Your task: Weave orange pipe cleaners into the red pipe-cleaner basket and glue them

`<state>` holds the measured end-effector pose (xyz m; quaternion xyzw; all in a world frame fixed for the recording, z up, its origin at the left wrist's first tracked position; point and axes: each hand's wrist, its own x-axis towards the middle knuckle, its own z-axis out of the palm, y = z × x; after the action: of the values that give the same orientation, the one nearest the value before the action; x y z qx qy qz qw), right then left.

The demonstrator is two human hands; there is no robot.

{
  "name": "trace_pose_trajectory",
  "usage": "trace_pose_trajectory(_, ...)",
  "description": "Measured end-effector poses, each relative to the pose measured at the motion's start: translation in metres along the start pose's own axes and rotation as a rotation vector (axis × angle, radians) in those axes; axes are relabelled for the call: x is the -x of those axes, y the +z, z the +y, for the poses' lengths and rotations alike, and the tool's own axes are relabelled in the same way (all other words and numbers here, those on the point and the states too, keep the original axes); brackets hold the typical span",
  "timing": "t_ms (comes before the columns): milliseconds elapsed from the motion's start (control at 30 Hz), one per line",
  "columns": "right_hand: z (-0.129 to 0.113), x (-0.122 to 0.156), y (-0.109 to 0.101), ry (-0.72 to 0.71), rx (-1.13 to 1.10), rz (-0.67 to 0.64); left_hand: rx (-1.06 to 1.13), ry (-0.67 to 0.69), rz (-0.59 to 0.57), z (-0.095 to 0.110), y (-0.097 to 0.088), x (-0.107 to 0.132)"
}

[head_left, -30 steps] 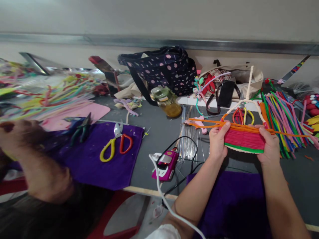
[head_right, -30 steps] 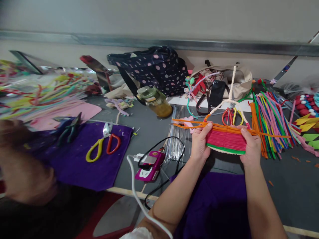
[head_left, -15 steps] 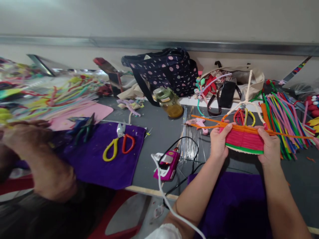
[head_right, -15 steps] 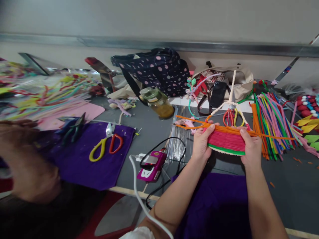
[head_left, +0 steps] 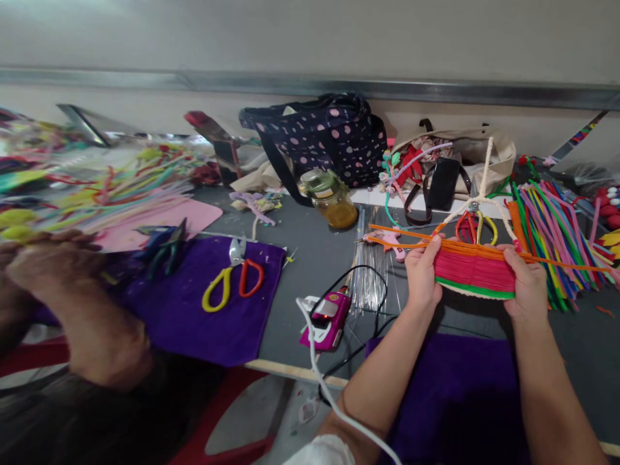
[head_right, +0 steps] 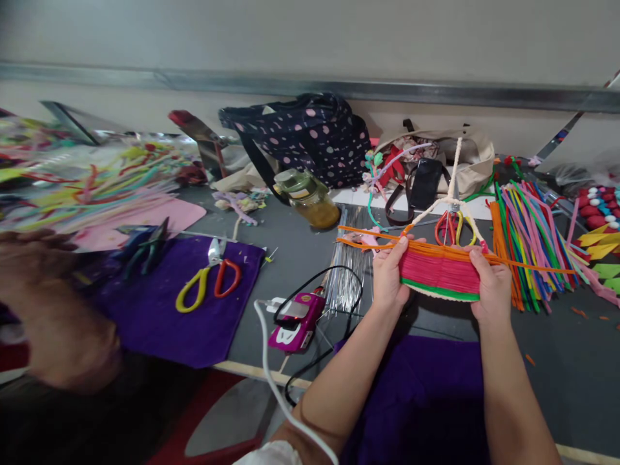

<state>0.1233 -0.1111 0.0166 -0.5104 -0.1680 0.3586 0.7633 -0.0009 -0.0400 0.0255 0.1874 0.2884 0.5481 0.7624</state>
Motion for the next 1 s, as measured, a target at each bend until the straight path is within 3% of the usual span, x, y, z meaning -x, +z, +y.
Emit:
trace_pose_trajectory(433,0.001,-0.003,-0.003,-0.016,0.008,-0.038,-0.009,0.025,0.002,0.000,-0.003,-0.002)
trace_pose_trajectory(667,0.000,-0.002,-0.001,0.003,0.005,-0.050,0.008,-0.030,0.015,-0.002,-0.006,-0.006)
trace_pose_trajectory(867,0.003,-0.002,0.000,-0.012,0.032,-0.041,-0.041,0.020,0.033,-0.004,-0.010,-0.010)
trace_pose_trajectory(1000,0.004,-0.002,0.001,-0.007,0.051,-0.044,-0.004,-0.053,0.052,-0.005,-0.013,-0.014)
